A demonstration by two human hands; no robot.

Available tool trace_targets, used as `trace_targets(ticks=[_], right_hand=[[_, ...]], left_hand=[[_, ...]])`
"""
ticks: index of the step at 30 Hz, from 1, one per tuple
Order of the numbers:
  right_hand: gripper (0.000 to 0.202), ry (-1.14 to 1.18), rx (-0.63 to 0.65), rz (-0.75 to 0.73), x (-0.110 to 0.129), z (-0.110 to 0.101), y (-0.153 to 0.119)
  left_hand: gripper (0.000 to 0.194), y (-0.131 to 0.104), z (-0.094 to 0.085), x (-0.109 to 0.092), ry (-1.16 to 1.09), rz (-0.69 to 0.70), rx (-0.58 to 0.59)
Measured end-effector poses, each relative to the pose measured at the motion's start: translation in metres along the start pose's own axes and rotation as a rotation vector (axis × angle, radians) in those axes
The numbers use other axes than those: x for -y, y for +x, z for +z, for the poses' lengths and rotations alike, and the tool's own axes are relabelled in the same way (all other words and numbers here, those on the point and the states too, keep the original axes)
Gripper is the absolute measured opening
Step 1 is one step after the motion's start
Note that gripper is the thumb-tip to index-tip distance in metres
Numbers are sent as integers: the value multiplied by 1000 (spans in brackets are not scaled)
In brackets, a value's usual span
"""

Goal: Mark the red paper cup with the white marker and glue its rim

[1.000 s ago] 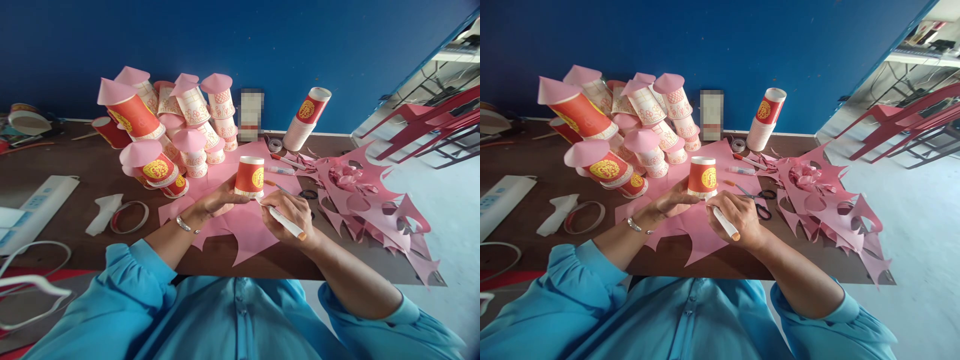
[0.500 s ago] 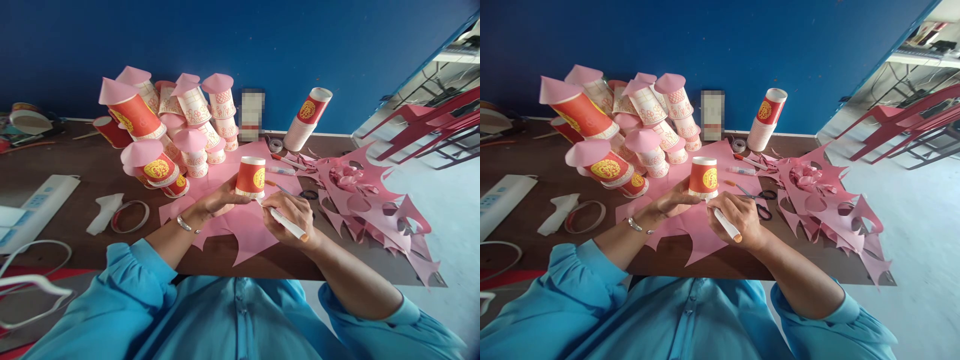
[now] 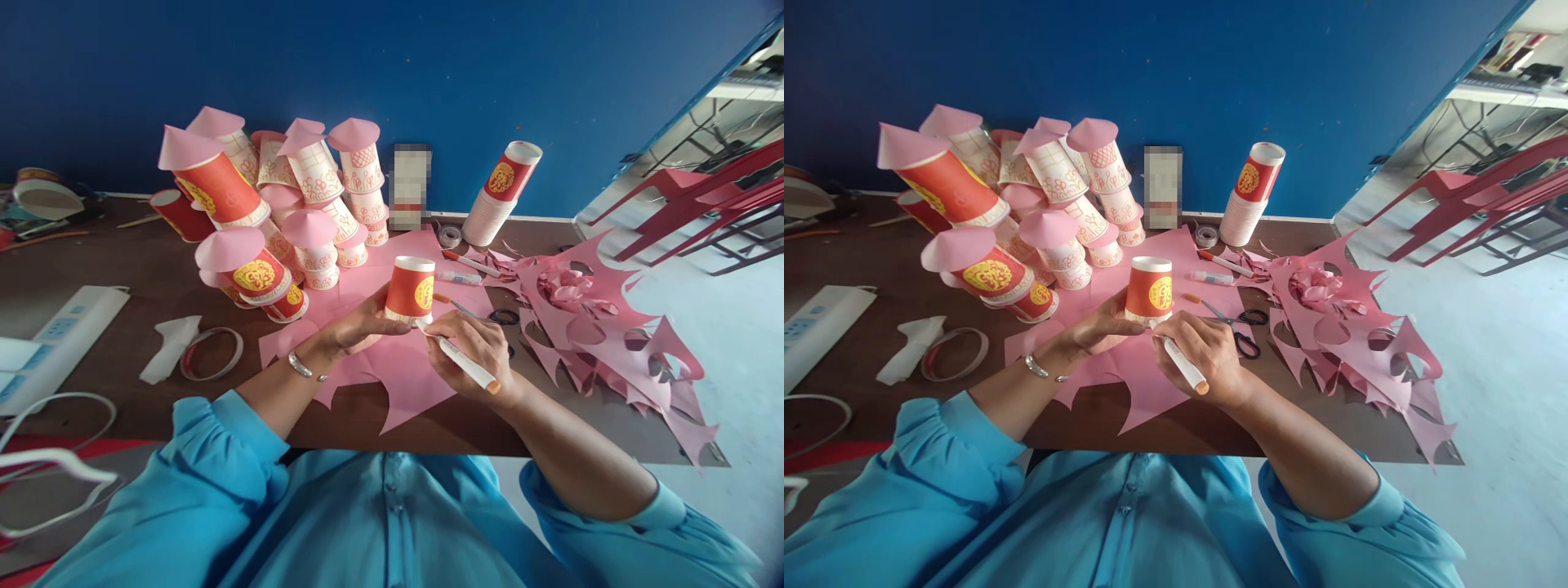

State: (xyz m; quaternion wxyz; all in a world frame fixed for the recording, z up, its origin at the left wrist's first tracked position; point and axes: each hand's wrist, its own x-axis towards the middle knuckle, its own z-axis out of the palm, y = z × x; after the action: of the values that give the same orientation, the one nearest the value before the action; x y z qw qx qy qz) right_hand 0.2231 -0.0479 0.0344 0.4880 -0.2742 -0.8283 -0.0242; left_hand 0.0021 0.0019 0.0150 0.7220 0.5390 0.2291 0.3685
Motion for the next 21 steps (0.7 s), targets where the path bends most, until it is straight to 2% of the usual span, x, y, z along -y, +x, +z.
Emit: trace_targets(ticks=[6, 16, 21], right_hand=[[12, -1, 31, 11, 0, -1, 0], [16, -28, 48, 28, 2, -2, 2], [19, -1, 13, 28, 2, -3, 3]], left_hand=[[67, 0, -1, -1, 16, -13, -1], [75, 1, -3, 3, 25, -51, 5], [73, -2, -4, 3, 52, -42, -23]])
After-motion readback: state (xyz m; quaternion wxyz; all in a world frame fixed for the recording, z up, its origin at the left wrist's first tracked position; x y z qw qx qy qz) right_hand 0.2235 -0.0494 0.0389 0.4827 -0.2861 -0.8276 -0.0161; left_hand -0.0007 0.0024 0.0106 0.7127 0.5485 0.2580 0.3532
